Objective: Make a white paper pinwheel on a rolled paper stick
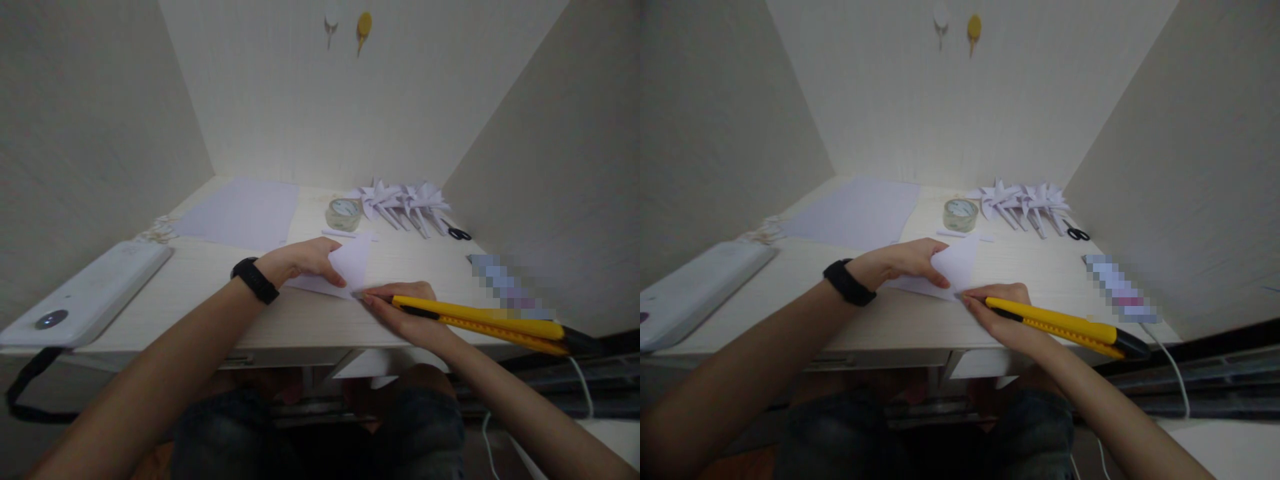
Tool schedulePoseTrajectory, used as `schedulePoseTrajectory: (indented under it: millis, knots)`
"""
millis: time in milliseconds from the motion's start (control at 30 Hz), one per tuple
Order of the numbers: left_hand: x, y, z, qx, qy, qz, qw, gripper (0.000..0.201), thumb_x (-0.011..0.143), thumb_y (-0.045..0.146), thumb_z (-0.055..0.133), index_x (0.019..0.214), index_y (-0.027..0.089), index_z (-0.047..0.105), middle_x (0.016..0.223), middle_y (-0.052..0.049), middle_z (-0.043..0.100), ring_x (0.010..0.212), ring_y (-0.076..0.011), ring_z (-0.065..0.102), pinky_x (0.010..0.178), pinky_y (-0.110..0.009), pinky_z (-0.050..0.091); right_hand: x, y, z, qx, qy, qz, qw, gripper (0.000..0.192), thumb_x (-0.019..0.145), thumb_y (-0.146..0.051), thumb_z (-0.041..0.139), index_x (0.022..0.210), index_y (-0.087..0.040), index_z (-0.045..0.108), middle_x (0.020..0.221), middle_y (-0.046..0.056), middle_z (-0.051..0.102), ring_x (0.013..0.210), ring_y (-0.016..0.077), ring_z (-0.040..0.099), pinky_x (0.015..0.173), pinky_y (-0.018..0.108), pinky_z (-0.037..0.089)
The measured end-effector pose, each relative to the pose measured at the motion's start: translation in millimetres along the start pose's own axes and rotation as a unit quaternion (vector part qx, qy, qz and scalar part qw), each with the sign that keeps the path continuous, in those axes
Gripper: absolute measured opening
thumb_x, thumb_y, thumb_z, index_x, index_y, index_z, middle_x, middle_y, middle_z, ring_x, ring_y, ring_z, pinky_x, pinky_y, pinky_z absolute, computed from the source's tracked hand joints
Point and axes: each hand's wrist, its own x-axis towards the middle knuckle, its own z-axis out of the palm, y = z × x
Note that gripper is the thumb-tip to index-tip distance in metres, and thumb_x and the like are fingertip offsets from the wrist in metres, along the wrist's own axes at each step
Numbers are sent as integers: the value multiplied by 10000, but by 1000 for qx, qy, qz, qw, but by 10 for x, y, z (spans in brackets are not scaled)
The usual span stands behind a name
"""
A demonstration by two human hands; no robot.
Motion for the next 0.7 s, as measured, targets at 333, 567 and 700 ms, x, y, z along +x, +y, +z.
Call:
schedulePoseTrajectory:
  millis: [333,567,700]
  knots:
    - [1,-4,-19,-17,-1,15,1000,445,506,186,860,929,132,735,939,-75,760,777,-222,671,748,-339,501,-4,8,-4,6,1,-16,1000,165,866,-321,660,849,-250,807,811,21,787,666,215,748,658,306,643]
    - [4,-13,-28,-16,-5,12,1000,483,507,197,859,972,141,740,962,-72,758,815,-238,678,785,-359,511,8,-18,-12,12,8,-20,1000,147,859,-303,670,832,-242,801,803,12,787,658,195,750,643,273,641]
    - [-4,-25,-41,-6,-1,29,1000,466,511,222,859,955,146,740,961,-66,757,830,-240,678,798,-360,507,17,-33,-29,-4,-4,-19,1000,141,857,-288,669,836,-243,802,806,10,787,665,197,752,656,277,641]
